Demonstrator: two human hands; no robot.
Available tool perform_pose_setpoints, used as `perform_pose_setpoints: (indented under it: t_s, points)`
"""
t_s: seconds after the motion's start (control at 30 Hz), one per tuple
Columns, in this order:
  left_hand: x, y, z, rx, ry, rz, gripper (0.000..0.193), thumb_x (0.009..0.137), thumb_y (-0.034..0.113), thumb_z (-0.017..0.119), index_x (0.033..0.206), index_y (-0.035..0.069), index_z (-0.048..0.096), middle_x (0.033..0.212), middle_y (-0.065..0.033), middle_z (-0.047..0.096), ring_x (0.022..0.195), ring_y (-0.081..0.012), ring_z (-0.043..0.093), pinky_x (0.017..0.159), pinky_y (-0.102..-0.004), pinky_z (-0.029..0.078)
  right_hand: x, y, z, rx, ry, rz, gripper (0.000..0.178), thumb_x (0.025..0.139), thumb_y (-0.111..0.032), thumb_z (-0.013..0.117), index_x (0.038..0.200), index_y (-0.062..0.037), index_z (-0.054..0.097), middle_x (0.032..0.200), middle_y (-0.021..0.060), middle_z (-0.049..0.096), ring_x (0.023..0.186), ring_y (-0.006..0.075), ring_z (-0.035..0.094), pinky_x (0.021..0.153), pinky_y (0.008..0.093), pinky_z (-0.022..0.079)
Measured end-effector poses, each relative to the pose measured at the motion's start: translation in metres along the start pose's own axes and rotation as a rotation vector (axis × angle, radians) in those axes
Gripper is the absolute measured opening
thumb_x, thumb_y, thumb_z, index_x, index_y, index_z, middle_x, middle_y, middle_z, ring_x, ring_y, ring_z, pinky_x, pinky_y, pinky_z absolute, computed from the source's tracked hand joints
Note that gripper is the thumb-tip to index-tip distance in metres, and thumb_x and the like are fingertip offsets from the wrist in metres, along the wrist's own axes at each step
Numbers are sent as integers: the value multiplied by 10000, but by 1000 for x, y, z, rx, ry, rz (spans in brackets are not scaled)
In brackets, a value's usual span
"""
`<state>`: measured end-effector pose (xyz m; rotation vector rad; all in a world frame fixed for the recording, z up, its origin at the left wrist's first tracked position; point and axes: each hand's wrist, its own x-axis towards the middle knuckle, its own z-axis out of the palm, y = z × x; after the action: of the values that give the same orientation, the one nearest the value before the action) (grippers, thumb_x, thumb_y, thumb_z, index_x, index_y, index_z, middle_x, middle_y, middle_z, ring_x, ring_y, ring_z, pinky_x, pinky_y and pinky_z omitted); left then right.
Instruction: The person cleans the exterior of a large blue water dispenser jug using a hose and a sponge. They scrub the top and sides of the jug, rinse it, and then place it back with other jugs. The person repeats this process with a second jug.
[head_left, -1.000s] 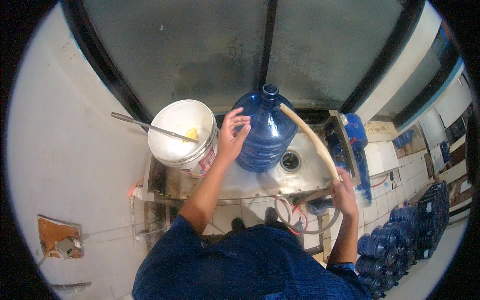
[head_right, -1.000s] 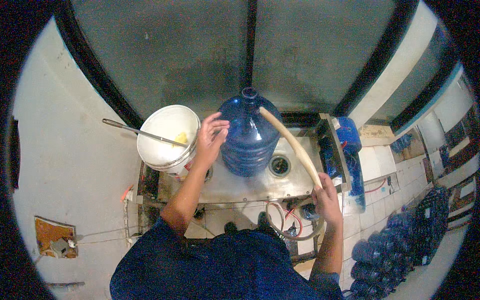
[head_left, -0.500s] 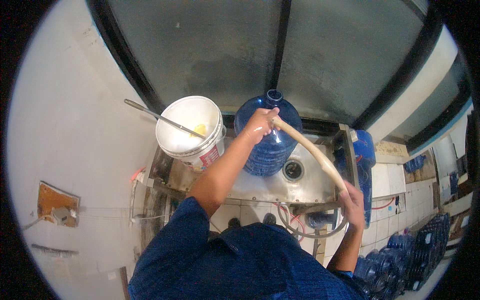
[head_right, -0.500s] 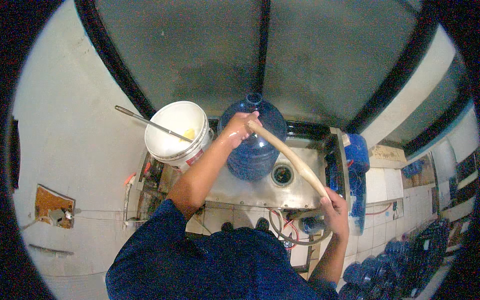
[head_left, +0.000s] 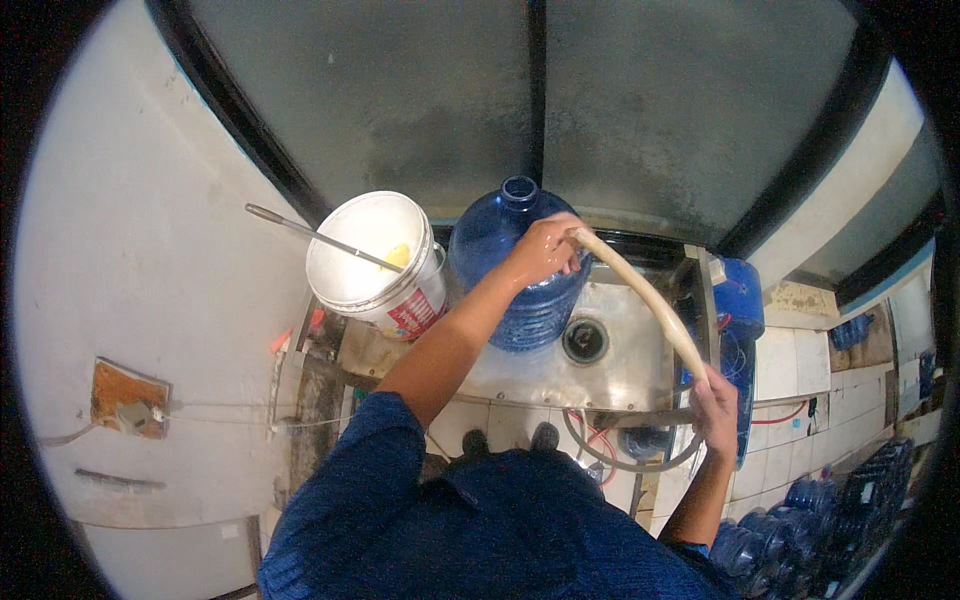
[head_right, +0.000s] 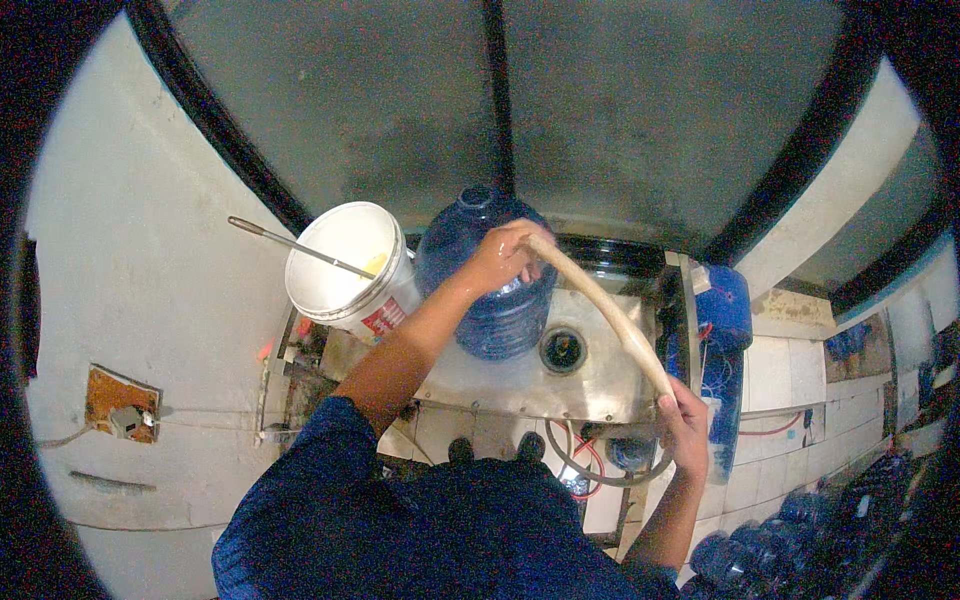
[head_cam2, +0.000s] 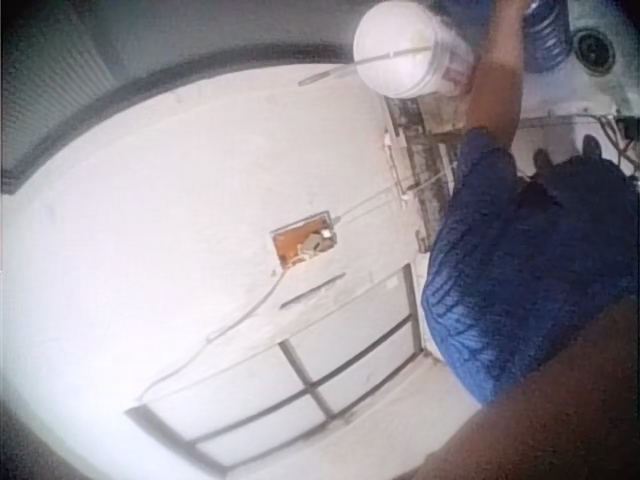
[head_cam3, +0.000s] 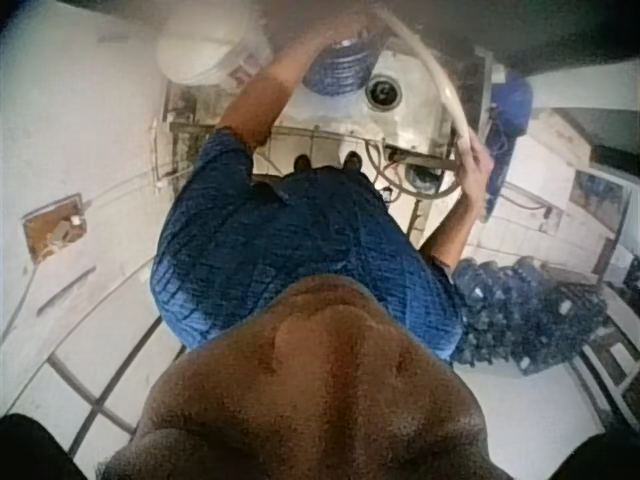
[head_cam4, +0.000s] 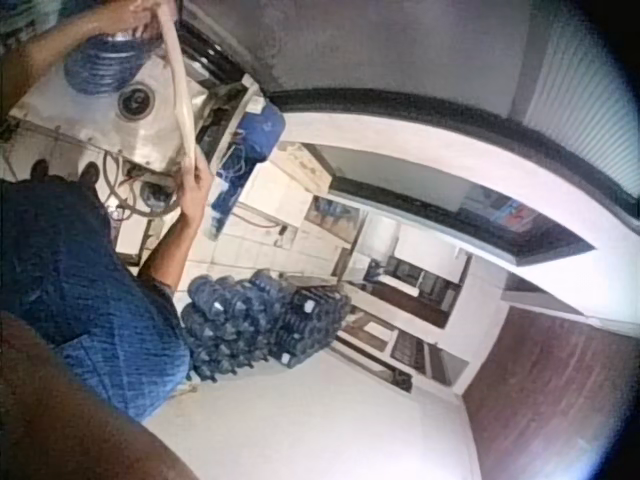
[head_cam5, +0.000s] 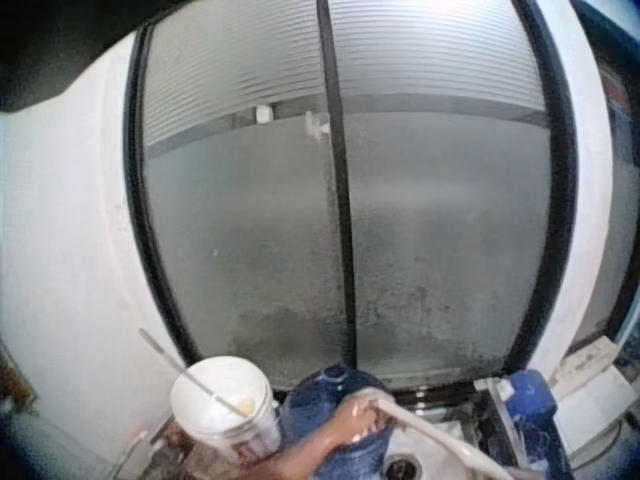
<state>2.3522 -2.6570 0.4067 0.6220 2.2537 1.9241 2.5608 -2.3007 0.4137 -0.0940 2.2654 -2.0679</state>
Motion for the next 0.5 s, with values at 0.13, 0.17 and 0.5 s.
perform_pose_setpoints:
  t_s: [0.13, 0.17, 0.5]
  points:
    - [-9, 17, 14, 583, 291, 495, 707, 795, 84, 725, 1448, 102, 456, 1594, -136, 356, 1456, -348, 380, 1217, -518, 282, 20, 26, -5, -48, -13, 85, 416, 1018, -274, 628, 1321, 10, 621, 790, -66, 537, 656, 38, 468, 560, 212, 352]
    - [-12, 19, 17, 764, 253, 469, 653, 796, 132, 748, 1412, 112, 530, 1572, -116, 410, 1521, -322, 270, 1243, -544, 207, 27, 26, -3, -80, -29, 92, 399, 1017, -260, 626, 1314, 8, 626, 787, -60, 548, 654, 42, 489, 557, 213, 365]
    - [-13, -5, 27, 1053, 253, 593, 357, 885, 239, 700, 1163, 19, 656, 1544, -203, 437, 1509, -386, 290, 1220, -593, 224, 165, 16, 77, -293, -325, -259, 406, 965, -158, 606, 1347, -22, 599, 1420, 151, 557, 1343, 292, 492, 1159, 419, 341]
